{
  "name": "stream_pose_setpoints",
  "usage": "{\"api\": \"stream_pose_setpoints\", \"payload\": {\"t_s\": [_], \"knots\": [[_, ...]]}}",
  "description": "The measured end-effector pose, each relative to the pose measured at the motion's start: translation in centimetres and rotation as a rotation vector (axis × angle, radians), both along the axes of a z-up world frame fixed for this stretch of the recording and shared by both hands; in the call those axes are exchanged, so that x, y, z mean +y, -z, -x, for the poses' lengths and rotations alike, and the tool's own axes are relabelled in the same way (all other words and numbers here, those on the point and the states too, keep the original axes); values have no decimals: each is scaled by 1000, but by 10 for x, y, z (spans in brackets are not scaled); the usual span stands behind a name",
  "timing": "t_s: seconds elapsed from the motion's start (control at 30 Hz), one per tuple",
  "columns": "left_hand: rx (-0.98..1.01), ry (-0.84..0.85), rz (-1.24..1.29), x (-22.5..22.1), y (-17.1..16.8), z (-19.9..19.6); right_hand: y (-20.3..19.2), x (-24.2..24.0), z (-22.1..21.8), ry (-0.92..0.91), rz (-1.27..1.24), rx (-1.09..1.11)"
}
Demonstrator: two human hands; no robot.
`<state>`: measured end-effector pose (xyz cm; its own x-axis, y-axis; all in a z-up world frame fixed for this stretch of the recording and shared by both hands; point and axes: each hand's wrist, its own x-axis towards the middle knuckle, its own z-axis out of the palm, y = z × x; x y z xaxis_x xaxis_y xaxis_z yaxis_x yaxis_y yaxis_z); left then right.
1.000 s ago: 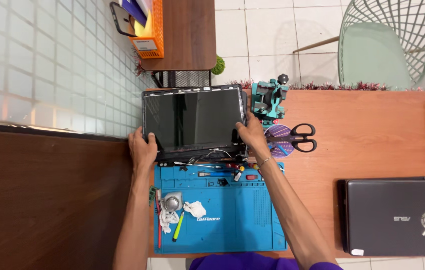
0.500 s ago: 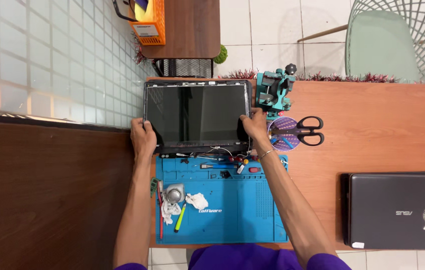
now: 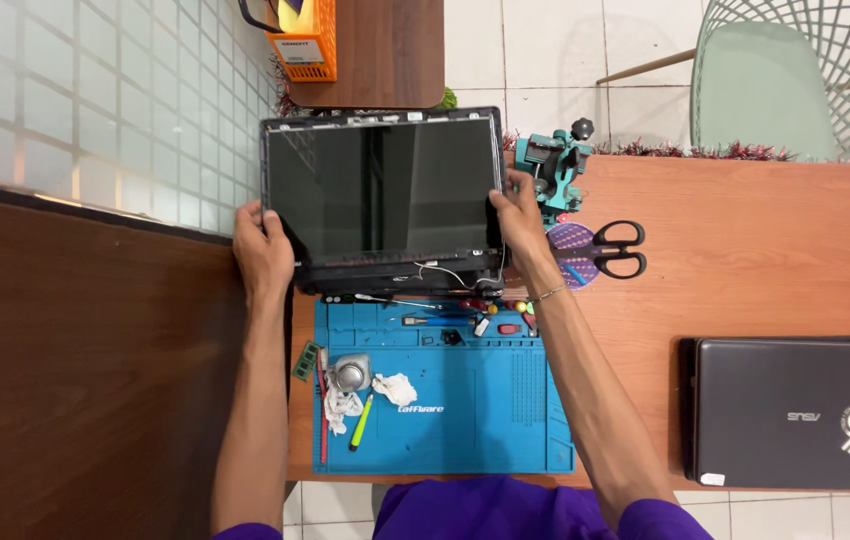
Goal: The person cleans a laptop screen with a cloth, closes the laptop, moves it aside, and then takes a screen assembly and prepares it on the workbench by applying adhesive tape.
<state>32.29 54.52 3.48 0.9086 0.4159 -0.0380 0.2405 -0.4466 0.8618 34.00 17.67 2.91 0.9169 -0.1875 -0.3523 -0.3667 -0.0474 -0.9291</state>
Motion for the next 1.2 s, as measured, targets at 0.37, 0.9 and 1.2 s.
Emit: {"api": "stream_pose_setpoints", "payload": {"t_s": [0.37,0.9,1.2], "knots": [[-69,66,-97,5,-104,32,-90,-9,53,-76,-215,-154],[29,134,-52,-40,-191,227,-153,-54,268,-89,-225,110],[152,64,12,-94,-121,314,-116,-96,353,-44,-208,259]]}}
